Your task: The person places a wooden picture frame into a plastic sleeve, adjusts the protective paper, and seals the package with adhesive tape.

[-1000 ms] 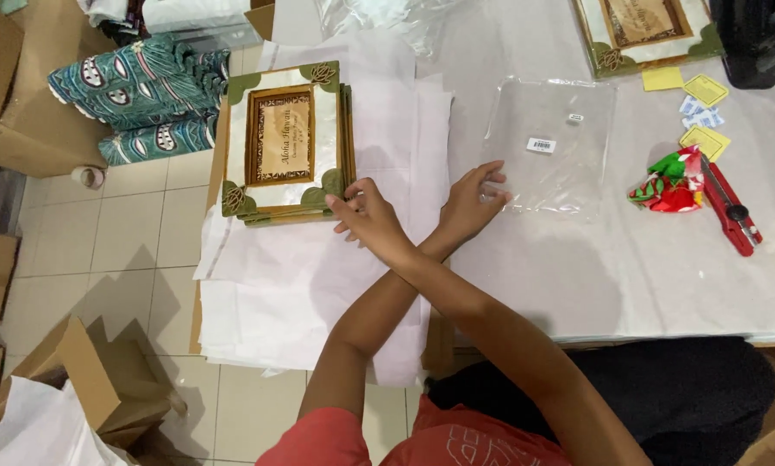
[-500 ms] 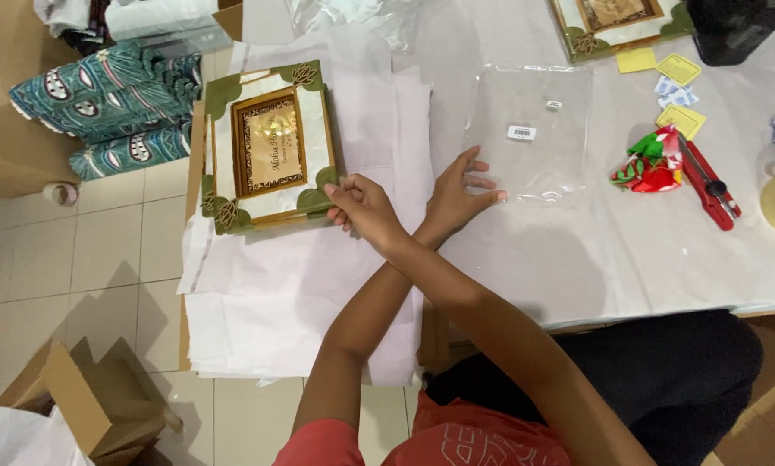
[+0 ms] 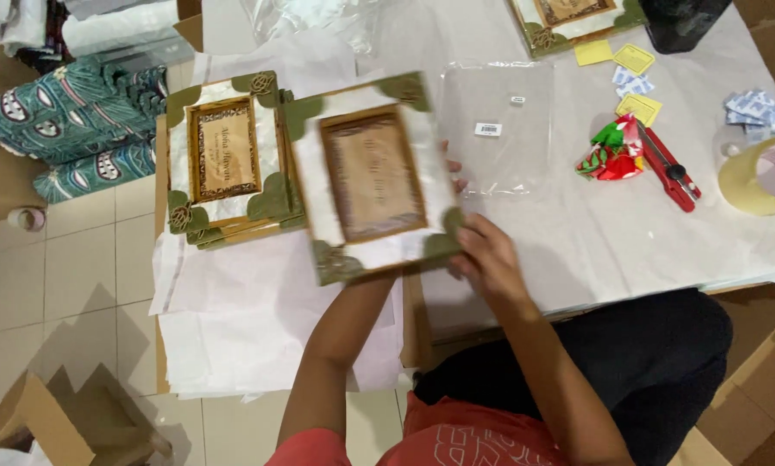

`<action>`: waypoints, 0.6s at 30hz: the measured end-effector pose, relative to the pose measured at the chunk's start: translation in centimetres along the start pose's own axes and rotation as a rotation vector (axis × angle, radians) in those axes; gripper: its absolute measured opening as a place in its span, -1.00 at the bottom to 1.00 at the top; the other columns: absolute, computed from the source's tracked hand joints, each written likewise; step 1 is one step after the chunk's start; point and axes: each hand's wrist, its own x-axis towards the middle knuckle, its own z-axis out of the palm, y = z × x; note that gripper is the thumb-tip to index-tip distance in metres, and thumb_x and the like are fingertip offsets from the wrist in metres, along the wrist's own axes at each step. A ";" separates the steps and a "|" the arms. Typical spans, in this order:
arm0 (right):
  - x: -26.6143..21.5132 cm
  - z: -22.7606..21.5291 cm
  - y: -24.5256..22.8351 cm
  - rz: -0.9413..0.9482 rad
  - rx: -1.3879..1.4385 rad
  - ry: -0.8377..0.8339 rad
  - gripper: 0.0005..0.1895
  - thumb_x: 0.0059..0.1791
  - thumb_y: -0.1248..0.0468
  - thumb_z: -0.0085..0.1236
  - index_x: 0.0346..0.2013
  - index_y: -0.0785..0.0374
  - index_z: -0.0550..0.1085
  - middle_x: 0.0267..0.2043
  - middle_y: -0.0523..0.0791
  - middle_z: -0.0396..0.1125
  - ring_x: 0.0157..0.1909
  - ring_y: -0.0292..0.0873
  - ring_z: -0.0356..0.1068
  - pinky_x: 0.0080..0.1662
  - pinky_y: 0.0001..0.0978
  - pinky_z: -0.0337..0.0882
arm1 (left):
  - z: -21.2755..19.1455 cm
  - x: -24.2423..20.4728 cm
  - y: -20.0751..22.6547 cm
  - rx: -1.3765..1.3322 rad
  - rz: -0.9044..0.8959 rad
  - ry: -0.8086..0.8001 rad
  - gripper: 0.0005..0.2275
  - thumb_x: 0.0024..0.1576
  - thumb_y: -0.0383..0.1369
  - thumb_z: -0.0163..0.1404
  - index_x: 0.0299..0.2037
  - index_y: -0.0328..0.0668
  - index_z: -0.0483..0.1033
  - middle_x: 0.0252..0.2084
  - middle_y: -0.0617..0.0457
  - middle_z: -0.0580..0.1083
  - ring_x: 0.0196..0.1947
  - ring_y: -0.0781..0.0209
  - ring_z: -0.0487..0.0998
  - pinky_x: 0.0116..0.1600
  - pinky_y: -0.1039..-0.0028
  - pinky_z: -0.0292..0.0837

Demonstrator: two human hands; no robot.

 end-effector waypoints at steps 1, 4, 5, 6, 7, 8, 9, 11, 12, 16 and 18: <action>-0.4 -2.2 0.5 -0.005 0.002 0.005 -0.71 0.04 0.23 0.18 -0.05 0.31 0.37 -0.38 -0.10 0.26 -0.44 -0.28 0.32 -0.37 -0.50 0.43 | 0.2 0.3 -0.2 0.001 -0.006 -0.004 -0.43 0.18 -0.05 0.11 0.38 0.04 0.31 0.22 -0.38 0.43 0.22 -0.47 0.45 0.25 -0.27 0.42; -1.5 -9.4 2.0 -0.092 -0.059 0.119 -0.77 0.07 0.21 0.14 -0.08 0.29 0.41 -0.37 -0.15 0.26 -0.41 -0.36 0.37 -0.34 -0.65 0.49 | 1.0 1.2 -1.5 0.236 0.022 0.145 -0.44 0.19 -0.10 0.12 0.40 0.07 0.29 0.19 -0.32 0.44 0.18 -0.36 0.46 0.22 -0.16 0.43; -1.3 -12.1 2.5 -0.136 -0.123 0.120 -0.78 0.09 0.18 0.12 -0.12 0.27 0.41 -0.43 -0.12 0.29 -0.46 -0.33 0.33 -0.38 -0.61 0.39 | 1.4 1.6 -2.1 0.417 0.054 0.260 -0.44 0.20 -0.15 0.12 0.41 0.09 0.27 0.16 -0.27 0.45 0.14 -0.27 0.48 0.20 -0.08 0.44; -1.1 -14.7 3.1 -0.180 -0.187 0.122 -0.78 0.12 0.15 0.11 -0.16 0.26 0.42 -0.48 -0.08 0.32 -0.51 -0.30 0.29 -0.43 -0.58 0.28 | 1.9 1.9 -2.6 0.598 0.088 0.374 -0.44 0.20 -0.19 0.12 0.42 0.11 0.26 0.14 -0.22 0.46 0.11 -0.19 0.49 0.18 0.01 0.45; -1.4 -14.7 2.6 -0.183 -0.186 0.127 -0.78 0.12 0.15 0.11 -0.16 0.26 0.42 -0.48 -0.08 0.32 -0.51 -0.30 0.29 -0.43 -0.58 0.28 | 2.3 2.1 -3.1 0.598 0.083 0.370 -0.44 0.20 -0.19 0.12 0.42 0.11 0.26 0.14 -0.22 0.46 0.11 -0.19 0.49 0.18 0.01 0.45; -1.7 -14.7 2.0 -0.205 -0.157 0.126 -0.78 0.14 0.17 0.06 -0.16 0.30 0.41 -0.52 -0.07 0.30 -0.53 -0.32 0.22 -0.44 -0.55 0.23 | 2.8 2.2 -3.5 0.781 0.116 0.484 -0.44 0.21 -0.23 0.13 0.44 0.13 0.24 0.12 -0.18 0.47 0.08 -0.11 0.50 0.16 0.09 0.46; -1.9 -14.7 1.6 -0.227 -0.128 0.125 -0.78 0.16 0.19 0.02 -0.16 0.34 0.40 -0.56 -0.07 0.28 -0.56 -0.33 0.16 -0.44 -0.53 0.17 | 3.3 2.4 -3.9 0.966 0.150 0.598 -0.43 0.21 -0.28 0.13 0.45 0.16 0.23 0.09 -0.13 0.48 0.04 -0.02 0.52 0.14 0.17 0.48; -2.0 -15.6 1.7 -0.221 -0.136 0.141 -0.77 0.17 0.20 0.01 -0.16 0.36 0.40 -0.56 -0.06 0.27 -0.56 -0.32 0.15 -0.44 -0.51 0.18 | 3.7 2.6 -4.3 1.151 0.181 0.708 -0.42 0.22 -0.32 0.13 0.46 0.18 0.21 0.07 -0.09 0.49 0.01 0.06 0.53 0.11 0.25 0.49; -2.0 -16.1 1.8 -0.213 -0.147 0.151 -0.76 0.17 0.21 0.00 -0.15 0.38 0.40 -0.56 -0.05 0.27 -0.55 -0.31 0.14 -0.43 -0.48 0.18 | 3.9 2.7 -4.6 1.336 0.219 0.822 -0.41 0.23 -0.37 0.13 0.47 0.20 0.20 0.05 -0.04 0.50 -0.02 0.15 0.55 0.09 0.33 0.50; -2.0 -16.9 1.5 -0.164 -0.179 0.181 -0.73 0.21 0.22 -0.07 -0.15 0.41 0.42 -0.53 -0.03 0.27 -0.52 -0.25 0.15 -0.41 -0.41 0.20 | 1.8 2.7 -4.9 1.196 0.242 0.785 -0.33 0.13 -0.40 0.25 0.46 0.10 0.22 0.09 -0.03 0.46 -0.03 0.14 0.59 0.07 0.32 0.56; -3.0 -14.9 -0.2 -0.088 -0.614 0.280 -0.66 0.24 0.20 -0.11 -0.17 0.41 0.51 -0.46 0.10 0.41 -0.51 -0.06 0.37 -0.48 -0.29 0.31 | 2.1 2.6 -4.9 1.248 0.235 0.787 -0.33 0.13 -0.38 0.25 0.45 0.11 0.23 0.08 -0.03 0.49 -0.03 0.12 0.62 0.05 0.31 0.57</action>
